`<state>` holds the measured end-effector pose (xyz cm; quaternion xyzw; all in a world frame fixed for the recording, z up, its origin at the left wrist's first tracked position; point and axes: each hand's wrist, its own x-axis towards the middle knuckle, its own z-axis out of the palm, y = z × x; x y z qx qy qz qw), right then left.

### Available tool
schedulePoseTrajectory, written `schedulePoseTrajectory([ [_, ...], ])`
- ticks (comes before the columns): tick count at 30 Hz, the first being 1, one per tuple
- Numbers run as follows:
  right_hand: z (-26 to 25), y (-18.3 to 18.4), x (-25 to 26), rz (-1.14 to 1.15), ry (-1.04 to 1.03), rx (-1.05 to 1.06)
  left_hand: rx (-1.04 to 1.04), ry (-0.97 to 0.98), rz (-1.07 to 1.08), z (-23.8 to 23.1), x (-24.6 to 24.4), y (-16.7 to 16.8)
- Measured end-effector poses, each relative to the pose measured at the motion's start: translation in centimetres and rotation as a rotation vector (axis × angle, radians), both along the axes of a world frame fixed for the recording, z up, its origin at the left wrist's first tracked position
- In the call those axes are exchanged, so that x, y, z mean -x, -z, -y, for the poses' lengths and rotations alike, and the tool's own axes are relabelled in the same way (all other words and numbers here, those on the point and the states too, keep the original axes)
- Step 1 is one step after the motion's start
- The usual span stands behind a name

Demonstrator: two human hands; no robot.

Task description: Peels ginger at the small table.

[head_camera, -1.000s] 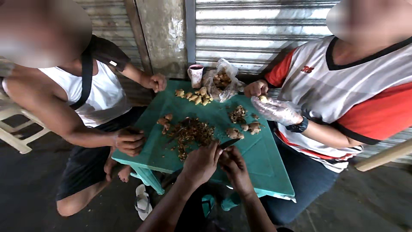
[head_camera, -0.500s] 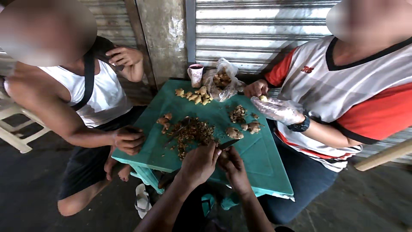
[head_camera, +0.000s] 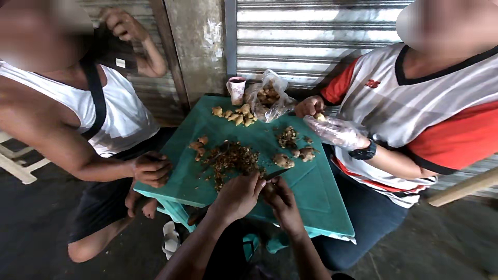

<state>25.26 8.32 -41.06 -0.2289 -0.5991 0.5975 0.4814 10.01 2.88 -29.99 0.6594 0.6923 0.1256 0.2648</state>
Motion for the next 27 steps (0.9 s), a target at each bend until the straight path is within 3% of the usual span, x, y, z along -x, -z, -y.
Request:
schedulePoseTrajectory([
  [5,-0.1,0.2,0.0,-0.012,-0.018,-0.025,0.012,-0.016,0.005,-0.5,0.1,0.4],
  [10,-0.3,-1.1,-0.5,-0.264,0.045,0.328,-0.001,-0.209,0.684,-1.5,0.8,2.8],
  [11,-0.6,-1.1,-0.6,-0.344,0.061,0.399,-0.027,-0.235,0.648,-1.4,0.4,2.7],
  [13,-1.1,-1.1,-0.7,-0.487,0.080,0.495,-0.060,-0.190,0.382,-1.3,-0.6,2.1],
  [17,-1.3,-1.1,-0.3,-0.526,0.135,0.524,-0.157,-0.080,0.064,-1.1,-2.4,2.4],
  [27,-1.3,-0.6,0.1,-0.549,0.138,0.427,-0.116,-0.017,0.028,-0.4,-2.5,2.2],
])
